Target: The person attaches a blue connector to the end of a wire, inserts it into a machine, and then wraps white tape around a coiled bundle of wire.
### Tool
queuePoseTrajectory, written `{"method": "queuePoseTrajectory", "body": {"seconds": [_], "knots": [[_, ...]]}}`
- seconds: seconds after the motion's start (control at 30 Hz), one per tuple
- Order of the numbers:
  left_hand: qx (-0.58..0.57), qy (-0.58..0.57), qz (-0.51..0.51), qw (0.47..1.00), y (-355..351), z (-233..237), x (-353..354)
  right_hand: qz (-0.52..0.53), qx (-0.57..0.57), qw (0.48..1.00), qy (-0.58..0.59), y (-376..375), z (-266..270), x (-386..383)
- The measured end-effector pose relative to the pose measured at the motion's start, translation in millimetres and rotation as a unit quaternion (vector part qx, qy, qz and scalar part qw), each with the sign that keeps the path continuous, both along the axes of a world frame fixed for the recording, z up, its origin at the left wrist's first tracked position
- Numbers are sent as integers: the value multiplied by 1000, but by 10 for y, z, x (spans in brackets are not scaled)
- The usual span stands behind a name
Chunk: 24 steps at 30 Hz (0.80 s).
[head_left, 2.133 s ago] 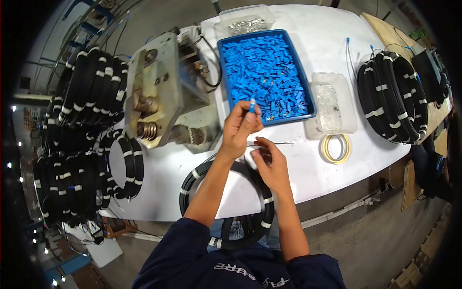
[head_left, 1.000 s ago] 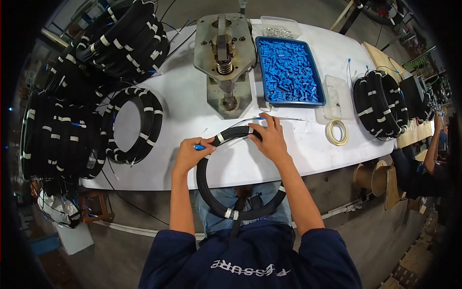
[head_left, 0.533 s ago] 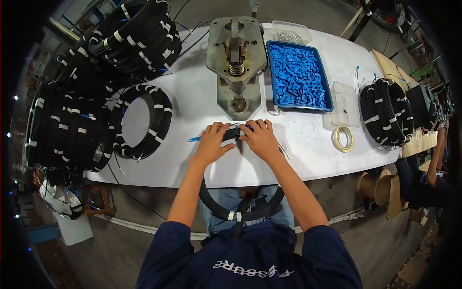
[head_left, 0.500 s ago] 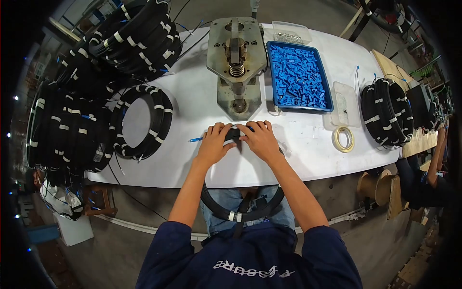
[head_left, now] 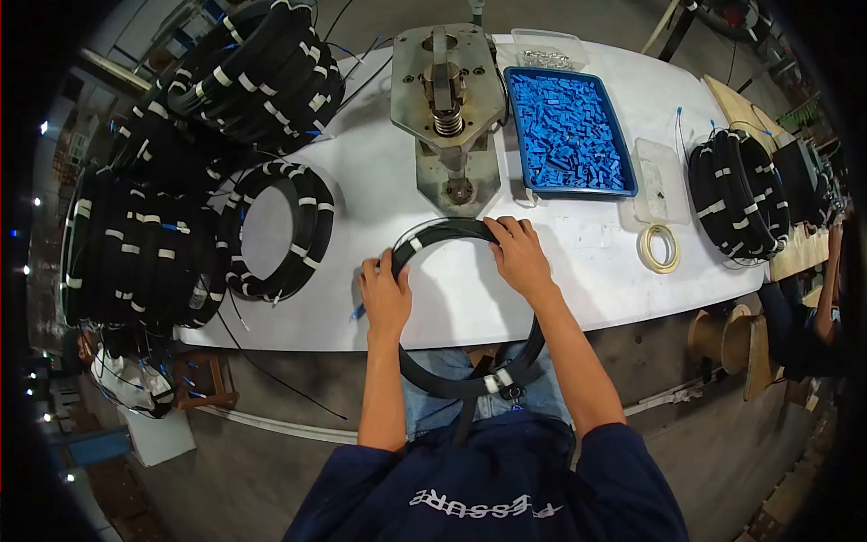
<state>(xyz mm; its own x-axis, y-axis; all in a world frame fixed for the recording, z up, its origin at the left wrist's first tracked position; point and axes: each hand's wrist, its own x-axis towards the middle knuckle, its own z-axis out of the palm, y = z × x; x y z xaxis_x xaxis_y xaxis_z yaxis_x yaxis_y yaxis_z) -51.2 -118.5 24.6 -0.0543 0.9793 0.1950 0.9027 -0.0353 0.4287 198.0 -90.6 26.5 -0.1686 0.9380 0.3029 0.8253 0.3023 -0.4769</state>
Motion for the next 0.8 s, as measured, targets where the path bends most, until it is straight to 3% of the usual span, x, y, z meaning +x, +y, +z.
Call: {"method": "queuePoseTrajectory", "body": {"seconds": [0.1,0.23,0.33,0.4,0.5,0.6,0.7,0.8], "knots": [[-8,-36,5,999,-243,64,-147,84,-27,995,40,127,25,-12],[-134,-30,16,990,-310,284,-330,144,-11,986,81,199,64,-80],[24,-131,-55,990,-99,219,-369,150,-4,977,149,251,79,-93],[12,-132,-81,988,73,119,-338,87,-49,960,261,301,9,-64],[4,-125,-128,984,119,-47,-248,34,-58,940,334,326,-18,-57],[24,-122,-75,989,21,-71,-221,0,-133,919,372,391,-115,-115],[35,-111,-30,993,-164,-114,-192,-3,-126,909,397,412,-94,-290],[20,-126,15,992,-294,-126,-140,-1,-76,936,345,426,-57,-356]]}}
